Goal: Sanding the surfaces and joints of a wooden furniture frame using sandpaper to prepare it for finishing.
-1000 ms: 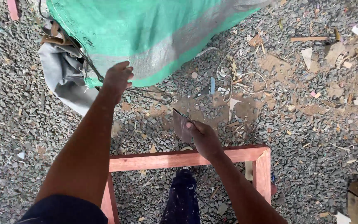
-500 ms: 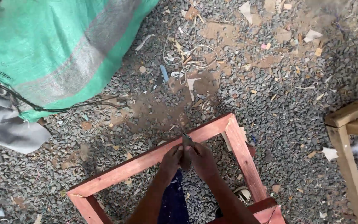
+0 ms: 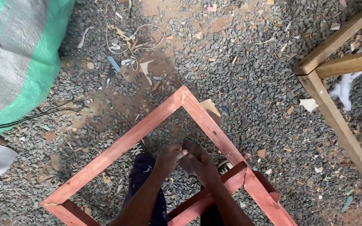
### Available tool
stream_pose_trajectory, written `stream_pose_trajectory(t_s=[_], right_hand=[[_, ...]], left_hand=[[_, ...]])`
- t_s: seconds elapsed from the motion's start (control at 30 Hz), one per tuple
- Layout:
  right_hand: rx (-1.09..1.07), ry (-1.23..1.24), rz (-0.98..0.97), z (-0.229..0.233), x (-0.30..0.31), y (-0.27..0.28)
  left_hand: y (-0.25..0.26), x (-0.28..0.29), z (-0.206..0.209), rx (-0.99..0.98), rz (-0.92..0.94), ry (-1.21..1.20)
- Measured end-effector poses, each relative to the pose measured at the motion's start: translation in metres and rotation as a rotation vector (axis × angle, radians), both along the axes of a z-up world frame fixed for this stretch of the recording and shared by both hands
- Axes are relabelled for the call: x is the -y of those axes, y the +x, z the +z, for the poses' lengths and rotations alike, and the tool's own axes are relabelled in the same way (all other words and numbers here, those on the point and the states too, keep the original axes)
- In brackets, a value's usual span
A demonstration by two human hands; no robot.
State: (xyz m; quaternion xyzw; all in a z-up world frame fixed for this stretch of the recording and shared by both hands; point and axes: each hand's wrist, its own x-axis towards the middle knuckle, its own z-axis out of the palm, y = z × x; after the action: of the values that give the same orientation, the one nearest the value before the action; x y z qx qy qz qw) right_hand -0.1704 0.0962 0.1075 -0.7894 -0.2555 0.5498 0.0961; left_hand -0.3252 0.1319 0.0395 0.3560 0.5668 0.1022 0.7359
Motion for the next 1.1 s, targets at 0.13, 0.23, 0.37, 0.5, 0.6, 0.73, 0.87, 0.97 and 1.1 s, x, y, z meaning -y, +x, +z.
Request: stream_pose_trajectory(t_s=[0.13, 0.23, 0.37, 0.5, 0.6, 0.73, 0.87, 0.97, 1.1], right_hand=[[-0.259, 0.069, -0.086, -0.007, 0.024, 0.032], [-0.349, 0.142, -0.027, -0.043, 0.055, 0.074], [-0.218, 0.086, -0.075, -0.117, 0.118, 0.167], [-0.055, 0.076, -0.185, -0.024, 0.062, 0.225], [0.159, 0.012, -0.370, 0.007, 0.033, 0.248], [0.255, -0.101, -0.202, -0.024, 0.045, 0.266], [0.206, -0.230, -0.099, -0.055, 0.024, 0.242], [0.209, -0.321, 0.101, -0.060, -0.008, 0.215], [0.304, -0.380, 0.473, -0.149, 0.040, 0.224]], left_hand=[[0.029, 0.015, 0.011, -0.024, 0.055, -0.128], [0.053, 0.051, -0.024, -0.047, 0.138, -0.199], [0.092, 0.074, 0.002, -0.082, 0.033, -0.235], [0.145, 0.084, 0.007, -0.130, -0.274, -0.111], [0.183, 0.077, 0.007, -0.241, -0.613, 0.034], [0.226, 0.079, -0.037, -0.224, -0.974, 0.338], [0.247, 0.020, -0.065, -0.277, -1.219, 0.613], [0.231, -0.010, -0.116, -0.462, -1.137, 0.850], [0.164, -0.079, -0.131, -0.570, -1.197, 0.786]])
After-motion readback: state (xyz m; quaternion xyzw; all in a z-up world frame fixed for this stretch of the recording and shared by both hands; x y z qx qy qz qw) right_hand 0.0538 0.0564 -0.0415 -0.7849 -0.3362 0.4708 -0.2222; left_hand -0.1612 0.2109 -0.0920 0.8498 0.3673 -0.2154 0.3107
